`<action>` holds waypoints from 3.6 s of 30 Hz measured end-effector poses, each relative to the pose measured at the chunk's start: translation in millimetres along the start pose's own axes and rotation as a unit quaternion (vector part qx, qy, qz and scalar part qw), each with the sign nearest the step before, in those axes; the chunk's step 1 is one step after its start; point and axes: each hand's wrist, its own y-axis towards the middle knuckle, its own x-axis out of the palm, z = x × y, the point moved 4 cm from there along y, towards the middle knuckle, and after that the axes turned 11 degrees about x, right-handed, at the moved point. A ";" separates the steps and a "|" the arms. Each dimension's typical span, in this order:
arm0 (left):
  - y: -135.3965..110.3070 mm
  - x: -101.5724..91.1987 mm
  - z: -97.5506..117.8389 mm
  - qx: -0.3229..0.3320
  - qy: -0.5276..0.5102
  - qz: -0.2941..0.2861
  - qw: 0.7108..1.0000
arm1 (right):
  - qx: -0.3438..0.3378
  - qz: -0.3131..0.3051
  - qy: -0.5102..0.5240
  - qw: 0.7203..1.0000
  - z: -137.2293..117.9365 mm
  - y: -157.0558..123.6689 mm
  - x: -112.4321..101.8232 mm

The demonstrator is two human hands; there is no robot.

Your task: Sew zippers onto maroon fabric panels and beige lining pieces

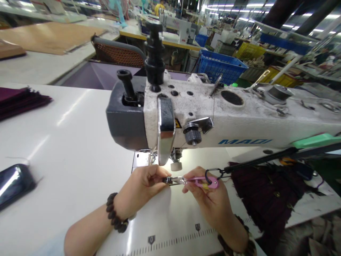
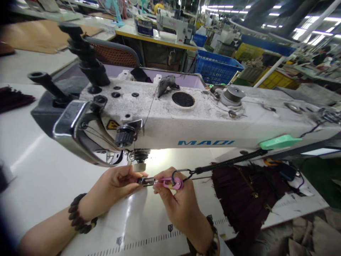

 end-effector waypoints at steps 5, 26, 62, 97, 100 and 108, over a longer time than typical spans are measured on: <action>0.6 0.0 0.8 -0.009 0.005 0.000 1.000 | -0.010 -0.001 -0.025 1.000 -5.5 0.5 -0.6; -4.2 1.0 2.7 0.024 0.050 0.013 0.998 | -0.018 0.031 -0.076 0.996 -10.0 -9.2 5.3; 2.6 -1.0 -8.2 -0.029 -0.068 -0.009 0.997 | -0.026 0.004 0.002 1.000 -3.4 1.5 3.1; -4.1 2.0 -3.3 0.002 0.023 0.003 1.000 | -0.053 0.071 -0.064 0.994 -9.1 -3.7 8.9; -4.7 2.3 -1.9 0.005 0.050 0.006 0.999 | -0.046 0.088 -0.057 0.993 -5.4 -6.7 11.5; -3.2 1.4 2.3 0.007 0.062 0.021 0.998 | -0.031 0.093 -0.011 0.995 -1.7 -12.9 11.8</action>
